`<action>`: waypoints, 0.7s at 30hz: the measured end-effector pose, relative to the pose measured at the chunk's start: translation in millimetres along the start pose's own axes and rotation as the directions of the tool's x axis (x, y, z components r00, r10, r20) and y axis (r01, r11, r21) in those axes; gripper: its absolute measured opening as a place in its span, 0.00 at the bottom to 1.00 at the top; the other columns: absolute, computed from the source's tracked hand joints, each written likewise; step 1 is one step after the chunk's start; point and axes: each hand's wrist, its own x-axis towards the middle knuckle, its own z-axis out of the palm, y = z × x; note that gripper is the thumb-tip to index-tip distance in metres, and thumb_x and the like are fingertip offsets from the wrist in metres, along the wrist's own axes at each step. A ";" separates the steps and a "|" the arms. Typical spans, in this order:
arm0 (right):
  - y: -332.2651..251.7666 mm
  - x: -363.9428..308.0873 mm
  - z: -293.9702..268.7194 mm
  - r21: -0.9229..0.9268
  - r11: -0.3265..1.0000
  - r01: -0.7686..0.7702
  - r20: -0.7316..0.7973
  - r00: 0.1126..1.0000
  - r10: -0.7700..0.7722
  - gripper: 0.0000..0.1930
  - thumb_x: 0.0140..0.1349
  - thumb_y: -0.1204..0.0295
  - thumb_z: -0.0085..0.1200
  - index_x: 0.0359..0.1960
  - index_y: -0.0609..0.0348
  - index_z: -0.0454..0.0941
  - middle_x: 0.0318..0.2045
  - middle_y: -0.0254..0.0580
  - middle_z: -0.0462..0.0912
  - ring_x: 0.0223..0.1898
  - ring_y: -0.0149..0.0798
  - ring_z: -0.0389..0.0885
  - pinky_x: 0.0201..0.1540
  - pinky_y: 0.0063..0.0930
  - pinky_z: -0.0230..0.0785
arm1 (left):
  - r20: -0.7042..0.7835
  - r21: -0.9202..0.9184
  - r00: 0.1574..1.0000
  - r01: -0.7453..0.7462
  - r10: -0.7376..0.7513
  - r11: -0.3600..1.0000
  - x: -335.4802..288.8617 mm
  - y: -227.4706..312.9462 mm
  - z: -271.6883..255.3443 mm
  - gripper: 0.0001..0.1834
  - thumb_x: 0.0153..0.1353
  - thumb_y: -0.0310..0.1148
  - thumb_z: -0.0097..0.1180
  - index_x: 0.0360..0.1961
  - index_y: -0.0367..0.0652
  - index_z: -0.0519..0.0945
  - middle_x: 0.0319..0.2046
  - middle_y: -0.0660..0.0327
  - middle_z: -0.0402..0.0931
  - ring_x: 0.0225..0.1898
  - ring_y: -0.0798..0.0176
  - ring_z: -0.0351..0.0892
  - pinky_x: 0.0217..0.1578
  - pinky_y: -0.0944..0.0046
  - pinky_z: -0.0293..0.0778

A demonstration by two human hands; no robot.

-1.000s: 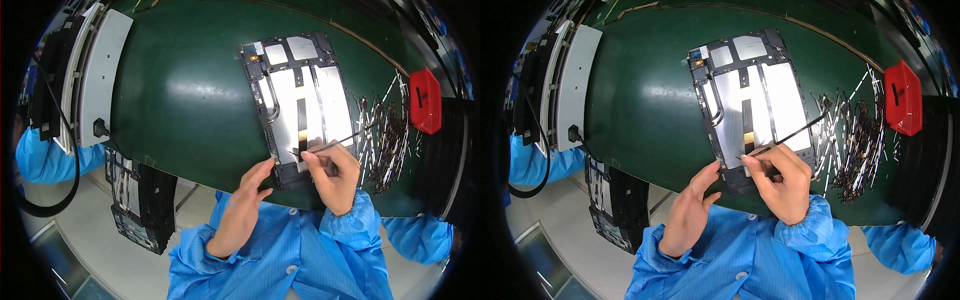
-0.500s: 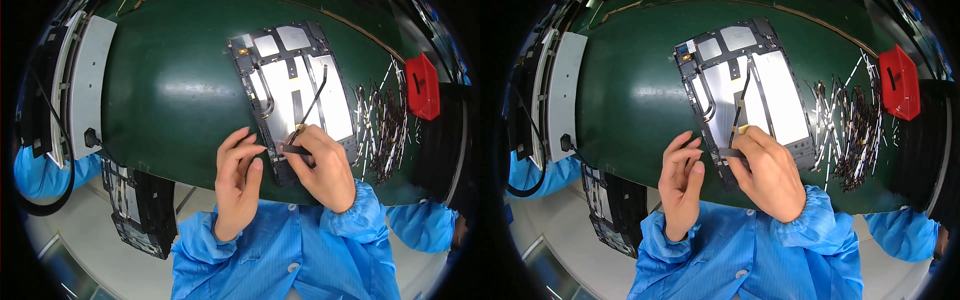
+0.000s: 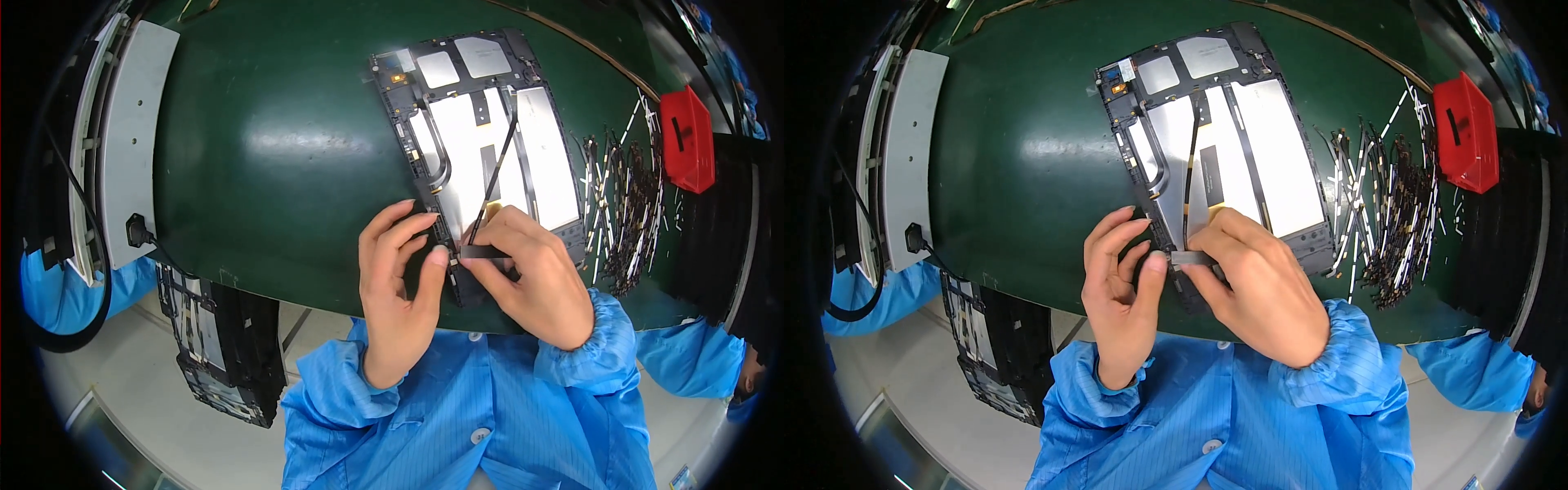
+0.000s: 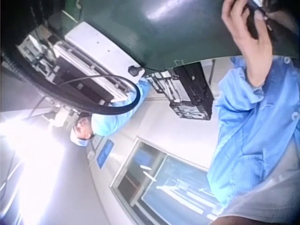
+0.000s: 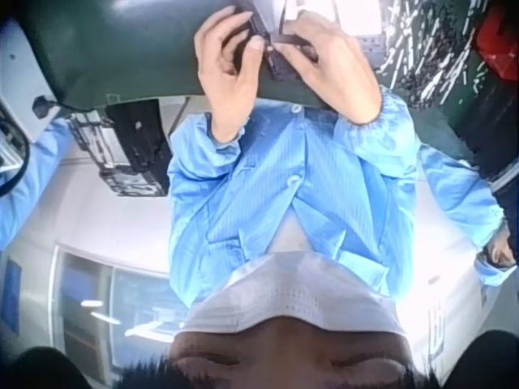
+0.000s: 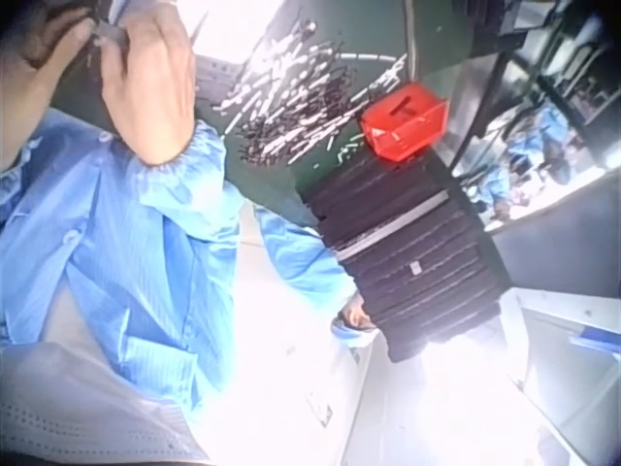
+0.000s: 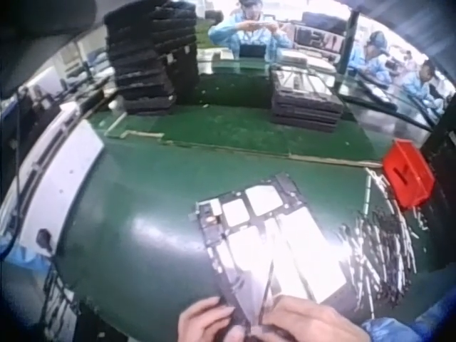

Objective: The person installs ribbon cables and internal components into a tablet chassis, using tweezers and a stylus tool to manipulate the small parts.

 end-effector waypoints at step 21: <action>-1.5 2.3 4.9 -0.015 1.000 -0.016 -0.007 1.000 0.016 0.07 0.50 0.81 0.53 0.32 0.68 0.74 0.31 0.49 0.72 0.33 0.54 0.74 0.36 0.39 0.68 | 0.084 0.150 0.996 -0.056 0.044 0.987 1.0 -4.2 -2.6 0.15 0.55 0.14 0.52 0.44 0.35 0.73 0.56 0.55 0.57 0.57 0.61 0.65 0.58 0.65 0.65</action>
